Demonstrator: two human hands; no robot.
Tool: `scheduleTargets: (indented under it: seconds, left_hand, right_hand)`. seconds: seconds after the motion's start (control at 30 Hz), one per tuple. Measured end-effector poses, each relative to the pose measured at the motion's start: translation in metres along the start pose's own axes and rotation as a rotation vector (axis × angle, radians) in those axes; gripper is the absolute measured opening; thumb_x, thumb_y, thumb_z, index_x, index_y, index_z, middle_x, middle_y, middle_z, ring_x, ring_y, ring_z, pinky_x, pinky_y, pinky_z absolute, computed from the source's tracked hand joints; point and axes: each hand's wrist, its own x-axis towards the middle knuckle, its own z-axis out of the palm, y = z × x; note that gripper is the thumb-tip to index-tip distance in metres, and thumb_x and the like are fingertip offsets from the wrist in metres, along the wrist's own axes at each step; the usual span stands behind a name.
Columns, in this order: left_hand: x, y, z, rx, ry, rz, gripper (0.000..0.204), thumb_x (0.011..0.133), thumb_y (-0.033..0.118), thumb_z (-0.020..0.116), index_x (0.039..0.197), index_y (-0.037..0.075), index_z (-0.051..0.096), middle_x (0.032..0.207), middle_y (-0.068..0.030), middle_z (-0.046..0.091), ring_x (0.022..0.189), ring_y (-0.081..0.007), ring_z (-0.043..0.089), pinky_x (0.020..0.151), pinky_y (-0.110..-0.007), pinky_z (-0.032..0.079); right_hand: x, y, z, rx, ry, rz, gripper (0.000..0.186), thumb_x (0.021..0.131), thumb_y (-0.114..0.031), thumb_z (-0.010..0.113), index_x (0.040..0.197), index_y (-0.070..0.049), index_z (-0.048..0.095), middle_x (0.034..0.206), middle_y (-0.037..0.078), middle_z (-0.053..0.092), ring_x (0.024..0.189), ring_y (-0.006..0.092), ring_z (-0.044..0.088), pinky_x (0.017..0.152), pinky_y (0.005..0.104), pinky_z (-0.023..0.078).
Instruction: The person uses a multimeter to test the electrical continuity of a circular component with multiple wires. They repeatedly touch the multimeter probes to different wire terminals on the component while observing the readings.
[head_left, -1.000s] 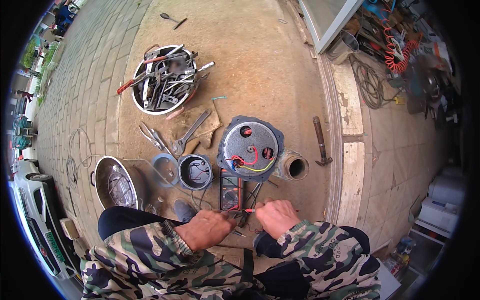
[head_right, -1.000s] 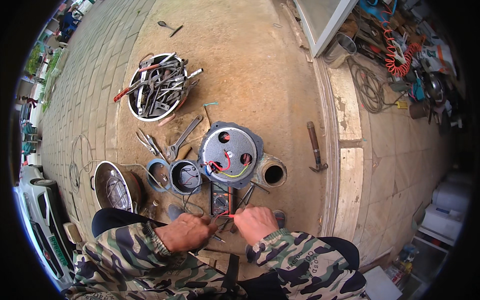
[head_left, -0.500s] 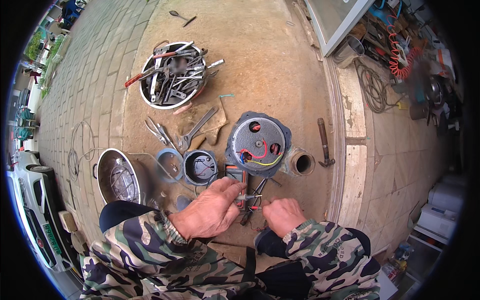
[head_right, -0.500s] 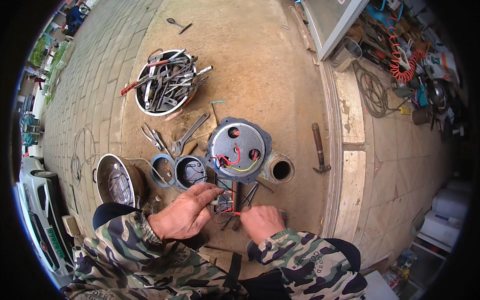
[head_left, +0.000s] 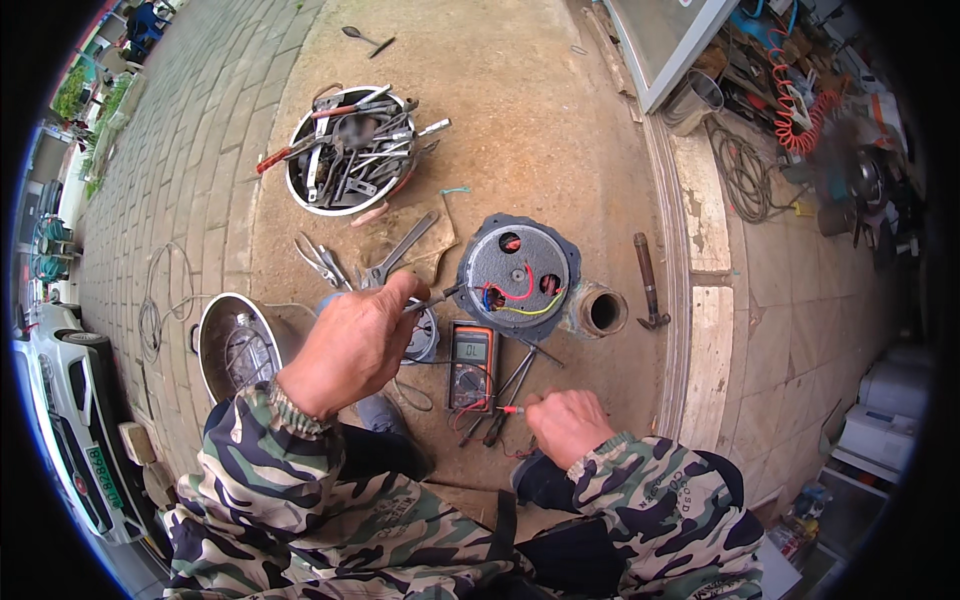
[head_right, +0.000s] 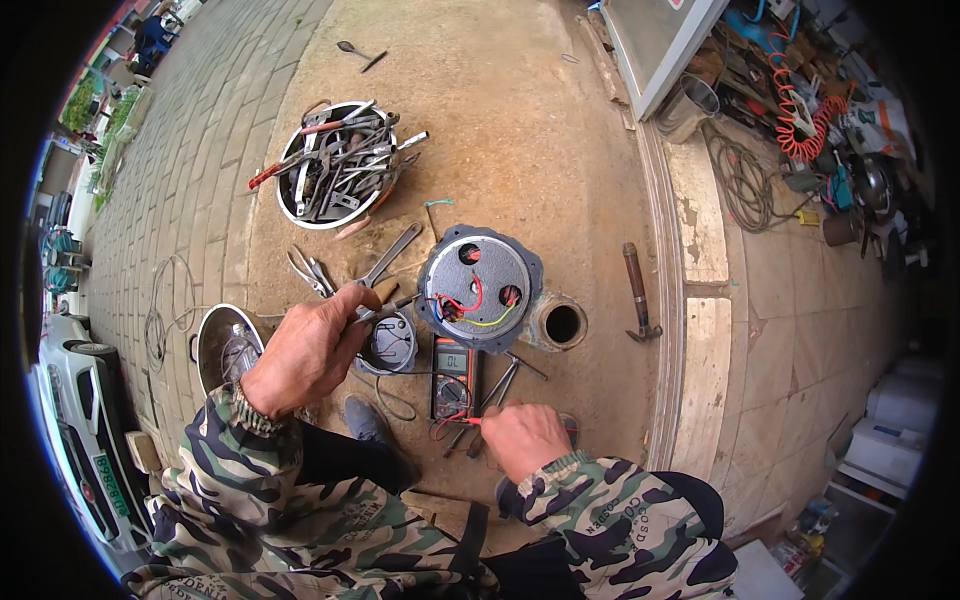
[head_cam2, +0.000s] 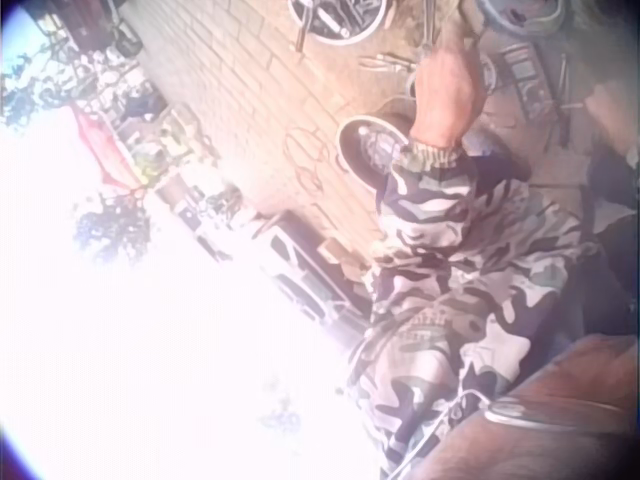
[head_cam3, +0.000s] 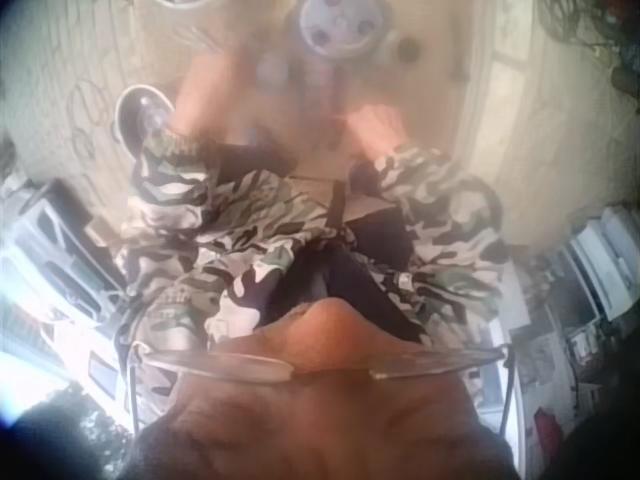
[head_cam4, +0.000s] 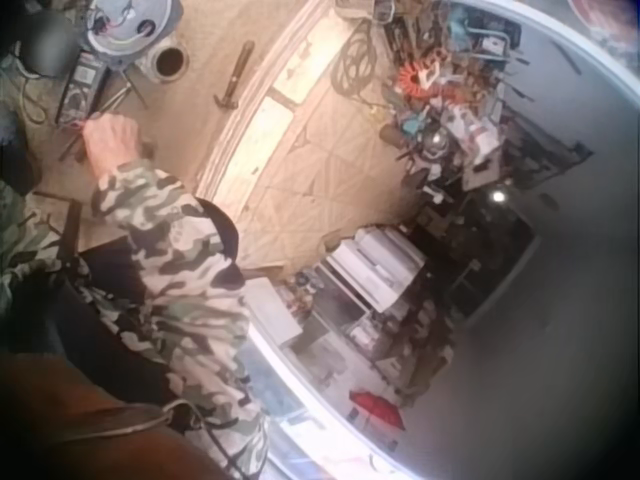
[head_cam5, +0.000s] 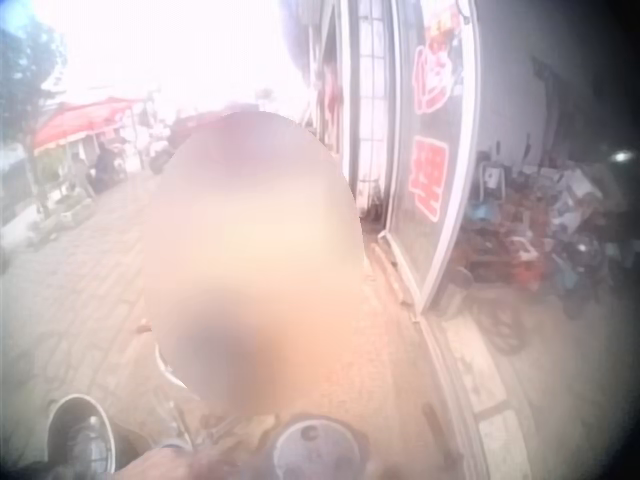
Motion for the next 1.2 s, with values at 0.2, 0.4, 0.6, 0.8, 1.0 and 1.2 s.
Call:
scheduleTargets:
  seconds: [0.2, 0.4, 0.6, 0.8, 1.0, 1.2]
  left_hand:
    - [0.008, -0.006, 0.012, -0.028, 0.035, 0.137, 0.024, 0.097, 0.001, 0.062, 0.121, 0.002, 0.060, 0.076, -0.0222, 0.066, 0.075, -0.0434, 0.070, 0.067, -0.048, 0.054]
    - [0.008, 0.009, 0.003, -0.022, 0.005, 0.043, 0.025, 0.097, 0.000, 0.061, 0.122, 0.000, 0.060, 0.078, -0.0239, 0.066, 0.077, -0.0454, 0.069, 0.067, -0.049, 0.053]
    - [0.008, 0.002, 0.009, 0.030, -0.018, 0.063, 0.021, 0.096, 0.002, 0.065, 0.117, 0.001, 0.066, 0.083, -0.0247, 0.069, 0.081, -0.0461, 0.070, 0.072, -0.052, 0.054]
    - [0.015, 0.005, 0.015, 0.095, 0.077, 0.121, 0.023, 0.092, 0.001, 0.068, 0.115, 0.002, 0.072, 0.096, -0.0211, 0.068, 0.088, -0.0442, 0.069, 0.078, -0.048, 0.056]
    - [0.027, 0.001, 0.016, 0.109, 0.096, 0.223, 0.024, 0.089, -0.003, 0.070, 0.112, 0.001, 0.074, 0.096, -0.0177, 0.068, 0.088, -0.0410, 0.070, 0.080, -0.046, 0.057]
    - [0.032, 0.006, -0.019, 0.039, -0.004, 0.086, 0.024, 0.085, -0.004, 0.073, 0.109, 0.000, 0.075, 0.101, -0.0182, 0.070, 0.091, -0.0364, 0.073, 0.082, -0.042, 0.059]
  right_hand:
    - [-0.001, -0.002, 0.000, 0.006, -0.004, -0.005, 0.015, 0.086, -0.011, 0.071, 0.095, 0.001, 0.074, 0.088, 0.024, 0.073, 0.087, 0.0403, 0.076, 0.076, 0.0487, 0.061]
    - [-0.002, -0.003, -0.001, 0.020, 0.010, -0.005, 0.015, 0.083, -0.012, 0.073, 0.093, -0.001, 0.076, 0.089, 0.024, 0.073, 0.087, 0.0405, 0.076, 0.076, 0.0484, 0.061]
    - [-0.004, -0.003, 0.000, 0.027, 0.026, 0.005, 0.018, 0.080, -0.012, 0.075, 0.093, 0.001, 0.075, 0.087, 0.025, 0.073, 0.086, 0.0408, 0.076, 0.076, 0.0488, 0.061]
    - [-0.004, -0.003, 0.000, 0.037, 0.025, -0.006, 0.020, 0.078, -0.011, 0.076, 0.092, 0.002, 0.074, 0.086, 0.024, 0.073, 0.085, 0.0413, 0.075, 0.076, 0.0492, 0.060]
    - [-0.003, -0.004, 0.000, 0.058, 0.047, -0.006, 0.015, 0.079, -0.010, 0.075, 0.090, 0.000, 0.074, 0.087, 0.025, 0.072, 0.085, 0.0414, 0.075, 0.075, 0.0498, 0.060]
    - [-0.003, -0.003, -0.002, 0.050, 0.052, -0.006, 0.013, 0.079, -0.011, 0.074, 0.088, -0.003, 0.076, 0.085, 0.023, 0.072, 0.085, 0.0408, 0.075, 0.075, 0.0497, 0.060]
